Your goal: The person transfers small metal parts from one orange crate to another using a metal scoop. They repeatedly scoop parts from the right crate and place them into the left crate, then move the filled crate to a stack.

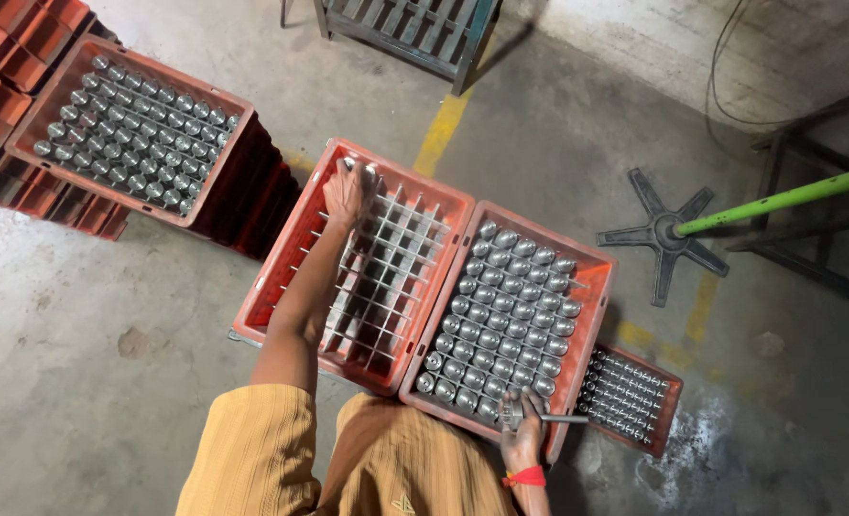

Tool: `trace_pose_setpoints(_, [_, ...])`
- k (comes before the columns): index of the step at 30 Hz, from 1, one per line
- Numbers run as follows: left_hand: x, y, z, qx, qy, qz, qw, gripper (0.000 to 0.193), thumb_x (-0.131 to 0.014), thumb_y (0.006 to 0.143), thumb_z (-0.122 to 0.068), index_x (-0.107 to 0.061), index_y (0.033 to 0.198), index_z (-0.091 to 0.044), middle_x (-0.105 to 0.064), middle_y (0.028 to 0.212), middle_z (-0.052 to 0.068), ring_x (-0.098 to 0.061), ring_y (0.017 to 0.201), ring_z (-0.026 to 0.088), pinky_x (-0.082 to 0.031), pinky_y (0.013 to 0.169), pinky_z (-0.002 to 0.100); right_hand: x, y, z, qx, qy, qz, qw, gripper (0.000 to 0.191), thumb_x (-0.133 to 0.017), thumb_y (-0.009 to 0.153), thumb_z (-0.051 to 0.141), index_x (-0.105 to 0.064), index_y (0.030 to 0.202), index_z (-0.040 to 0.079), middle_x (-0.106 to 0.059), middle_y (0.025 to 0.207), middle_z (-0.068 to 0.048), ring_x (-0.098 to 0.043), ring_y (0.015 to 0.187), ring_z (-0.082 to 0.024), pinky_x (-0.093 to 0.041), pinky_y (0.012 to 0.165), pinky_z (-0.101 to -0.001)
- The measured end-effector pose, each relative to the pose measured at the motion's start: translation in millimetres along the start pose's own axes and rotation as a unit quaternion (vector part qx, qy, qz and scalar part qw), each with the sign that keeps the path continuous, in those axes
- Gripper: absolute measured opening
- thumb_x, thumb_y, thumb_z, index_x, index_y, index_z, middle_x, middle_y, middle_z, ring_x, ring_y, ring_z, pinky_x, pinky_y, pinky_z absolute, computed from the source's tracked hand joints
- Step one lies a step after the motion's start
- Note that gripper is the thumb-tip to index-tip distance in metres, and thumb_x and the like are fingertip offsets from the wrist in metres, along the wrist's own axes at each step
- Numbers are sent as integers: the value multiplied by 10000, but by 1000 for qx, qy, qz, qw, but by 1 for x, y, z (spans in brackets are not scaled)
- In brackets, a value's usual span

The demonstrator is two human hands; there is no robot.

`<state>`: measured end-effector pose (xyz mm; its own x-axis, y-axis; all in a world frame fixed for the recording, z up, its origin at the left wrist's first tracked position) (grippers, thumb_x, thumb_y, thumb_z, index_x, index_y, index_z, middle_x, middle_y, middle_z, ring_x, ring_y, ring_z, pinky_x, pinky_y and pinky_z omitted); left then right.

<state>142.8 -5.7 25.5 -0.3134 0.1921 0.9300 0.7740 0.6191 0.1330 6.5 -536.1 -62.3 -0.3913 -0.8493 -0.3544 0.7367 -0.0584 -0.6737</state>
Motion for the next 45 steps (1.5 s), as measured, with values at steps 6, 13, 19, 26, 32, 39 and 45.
trace_pose_setpoints(6, [11, 8, 3, -69, -30, 11, 997, 546, -802, 831, -480, -599, 1096, -49, -639, 1080, 251, -693, 748, 413, -544, 614, 531, -5, -4, -7, -26, -16, -19, 999, 157, -574, 993, 66, -648, 1120, 120, -689, 880, -43, -701, 853, -213, -573, 786, -382])
trace_pose_setpoints(13, [61, -42, 30, -7, -394, -90, 915, 271, -772, 989, -309, -789, 1167, -106, -740, 950, 151, -741, 845, 279, -596, 796, 410, 6, -15, 5, -12, -19, -4, 1000, 152, -570, 999, 57, -645, 1123, 101, -685, 890, -43, -690, 846, -208, -576, 793, -388])
trace_pose_setpoints(19, [24, -141, -18, -22, -308, -187, 932, 399, -707, 999, -264, -685, 1298, 0, -607, 1275, 274, -570, 1197, 434, -450, 1007, 520, -18, 4, -1, 5, -44, 86, 995, 115, -561, 999, 19, -624, 1094, 40, -665, 870, -59, -675, 821, -208, -592, 821, -381])
trace_pose_setpoints(26, [-5, -220, 7, 142, -268, 2, 953, 435, -707, 905, -318, -685, 1255, -61, -640, 1189, 279, -643, 1090, 411, -505, 942, 497, -8, 7, 0, -24, -82, 98, 992, 126, -537, 1000, 27, -610, 1096, 62, -663, 850, -73, -680, 810, -217, -559, 743, -367])
trace_pose_setpoints(32, [-13, -277, -4, 73, -319, 125, 936, 475, -691, 929, -423, -686, 1189, -25, -681, 1154, 256, -675, 1048, 393, -529, 918, 487, 6, 14, -3, -23, -85, 100, 991, 132, -546, 1003, 38, -616, 1105, 82, -656, 862, -47, -683, 829, -209, -572, 776, -372])
trace_pose_setpoints(39, [-6, -316, 6, 60, -31, 186, 980, 645, -742, 829, -578, -625, 1136, -23, -674, 1053, 242, -645, 1032, 408, -471, 861, 585, 14, 20, -5, -37, -102, 94, 990, 123, -565, 1009, 61, -624, 1108, 103, -674, 888, -56, -697, 861, -211, -561, 794, -376])
trace_pose_setpoints(45, [-13, -318, 21, -10, -2, 185, 983, 471, -807, 742, -436, -700, 987, -48, -713, 963, 200, -675, 940, 376, -404, 964, 614, 9, 20, -9, -43, -108, 114, 987, 129, -558, 1024, 50, -641, 1110, 99, -675, 918, -71, -692, 882, -209, -556, 817, -349])
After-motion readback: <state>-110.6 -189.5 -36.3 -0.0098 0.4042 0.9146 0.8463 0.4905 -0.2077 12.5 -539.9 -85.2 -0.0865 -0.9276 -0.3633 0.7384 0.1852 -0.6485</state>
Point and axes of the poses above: each hand's wrist, its own y-axis towards the middle knuckle, its own x-axis out of the back of the hand, z = x × y, the point moved 1 cm from there along y, towards the middle knuckle
